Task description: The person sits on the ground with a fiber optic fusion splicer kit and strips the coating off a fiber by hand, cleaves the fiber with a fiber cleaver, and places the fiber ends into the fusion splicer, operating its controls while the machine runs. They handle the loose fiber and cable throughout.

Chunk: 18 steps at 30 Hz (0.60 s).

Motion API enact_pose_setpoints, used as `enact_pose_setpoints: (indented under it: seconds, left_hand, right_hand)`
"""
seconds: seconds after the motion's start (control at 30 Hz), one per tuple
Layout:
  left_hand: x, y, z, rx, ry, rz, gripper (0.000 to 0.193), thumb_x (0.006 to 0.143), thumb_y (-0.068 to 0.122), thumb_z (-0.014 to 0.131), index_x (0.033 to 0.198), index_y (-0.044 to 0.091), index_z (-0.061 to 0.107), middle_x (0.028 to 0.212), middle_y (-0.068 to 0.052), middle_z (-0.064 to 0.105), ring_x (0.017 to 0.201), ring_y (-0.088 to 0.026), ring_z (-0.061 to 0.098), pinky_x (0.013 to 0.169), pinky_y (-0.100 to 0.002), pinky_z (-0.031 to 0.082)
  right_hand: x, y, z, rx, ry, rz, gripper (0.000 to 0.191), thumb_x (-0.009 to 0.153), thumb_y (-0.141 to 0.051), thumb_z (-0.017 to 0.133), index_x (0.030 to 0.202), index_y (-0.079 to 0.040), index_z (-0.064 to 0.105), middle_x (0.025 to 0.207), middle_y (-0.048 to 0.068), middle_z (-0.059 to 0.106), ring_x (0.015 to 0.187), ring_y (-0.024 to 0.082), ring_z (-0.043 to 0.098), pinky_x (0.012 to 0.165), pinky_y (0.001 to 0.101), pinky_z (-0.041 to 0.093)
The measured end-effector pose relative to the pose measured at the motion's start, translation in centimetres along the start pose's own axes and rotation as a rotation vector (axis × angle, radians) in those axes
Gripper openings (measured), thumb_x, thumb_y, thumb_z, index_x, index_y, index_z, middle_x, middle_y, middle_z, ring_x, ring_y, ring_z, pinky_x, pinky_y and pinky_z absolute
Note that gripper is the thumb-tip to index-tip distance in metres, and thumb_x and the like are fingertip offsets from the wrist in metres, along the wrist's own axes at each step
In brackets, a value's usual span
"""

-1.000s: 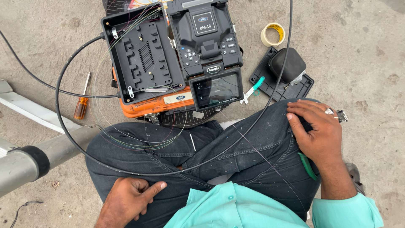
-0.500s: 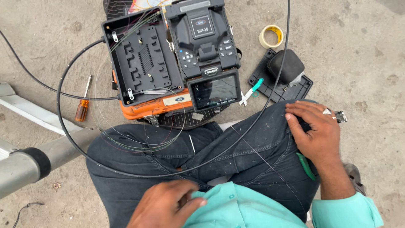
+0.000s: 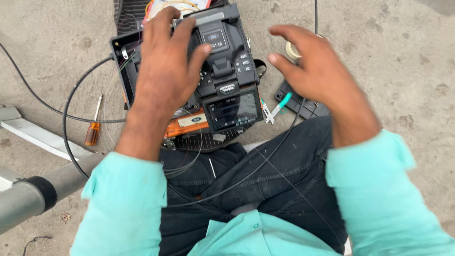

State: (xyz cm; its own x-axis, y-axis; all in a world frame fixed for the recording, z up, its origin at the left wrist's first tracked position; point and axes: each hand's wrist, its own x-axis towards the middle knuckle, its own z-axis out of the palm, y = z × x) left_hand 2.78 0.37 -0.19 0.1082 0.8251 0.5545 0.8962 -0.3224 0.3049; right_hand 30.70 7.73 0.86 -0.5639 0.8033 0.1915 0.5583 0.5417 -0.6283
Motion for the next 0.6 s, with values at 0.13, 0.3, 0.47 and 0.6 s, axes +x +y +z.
enact_pose_setpoints:
  seconds: [0.13, 0.3, 0.47, 0.6]
  left_hand:
    - [1.3, -2.0, 1.6, -0.049, -0.045, -0.028, 0.044, 0.097, 0.028, 0.087, 0.125, 0.0, 0.068, 0.135, -0.019, 0.051, 0.129, -0.04, 0.048, 0.109, -0.052, 0.043]
    - [1.6, -2.1, 1.7, -0.124, -0.068, -0.068, 0.044, 0.093, 0.025, 0.089, 0.122, 0.0, 0.067, 0.136, -0.016, 0.05, 0.127, -0.037, 0.049, 0.107, -0.048, 0.046]
    - [1.8, -2.0, 2.0, -0.178, -0.103, -0.141, 0.042, 0.093, 0.023, 0.089, 0.119, 0.0, 0.065, 0.138, -0.015, 0.048, 0.128, -0.036, 0.048, 0.105, -0.045, 0.049]
    - [1.8, -1.9, 2.1, -0.211, -0.107, -0.159, 0.042, 0.093, 0.022, 0.088, 0.119, 0.0, 0.063, 0.139, -0.015, 0.047, 0.128, -0.035, 0.048, 0.106, -0.044, 0.05]
  right_hand:
    - [3.3, 1.5, 2.9, 0.172, 0.043, 0.015, 0.037, 0.104, -0.016, 0.065, 0.139, -0.007, 0.06, 0.134, 0.011, 0.069, 0.127, 0.026, 0.065, 0.097, 0.0419, 0.053]
    - [3.9, 2.6, 4.8, 0.336, 0.099, -0.027, 0.03, 0.108, -0.016, 0.064, 0.136, -0.005, 0.064, 0.125, 0.007, 0.075, 0.125, 0.02, 0.069, 0.107, 0.0361, 0.054]
    - [3.3, 2.9, 5.6, 0.295, 0.207, -0.209, 0.024, 0.114, -0.013, 0.064, 0.135, -0.002, 0.066, 0.133, 0.011, 0.07, 0.129, 0.024, 0.065, 0.112, 0.0378, 0.049]
    - [3.1, 3.0, 5.9, 0.31, 0.211, -0.224, 0.023, 0.113, -0.013, 0.064, 0.133, -0.002, 0.067, 0.131, 0.012, 0.069, 0.127, 0.025, 0.066, 0.11, 0.0363, 0.051]
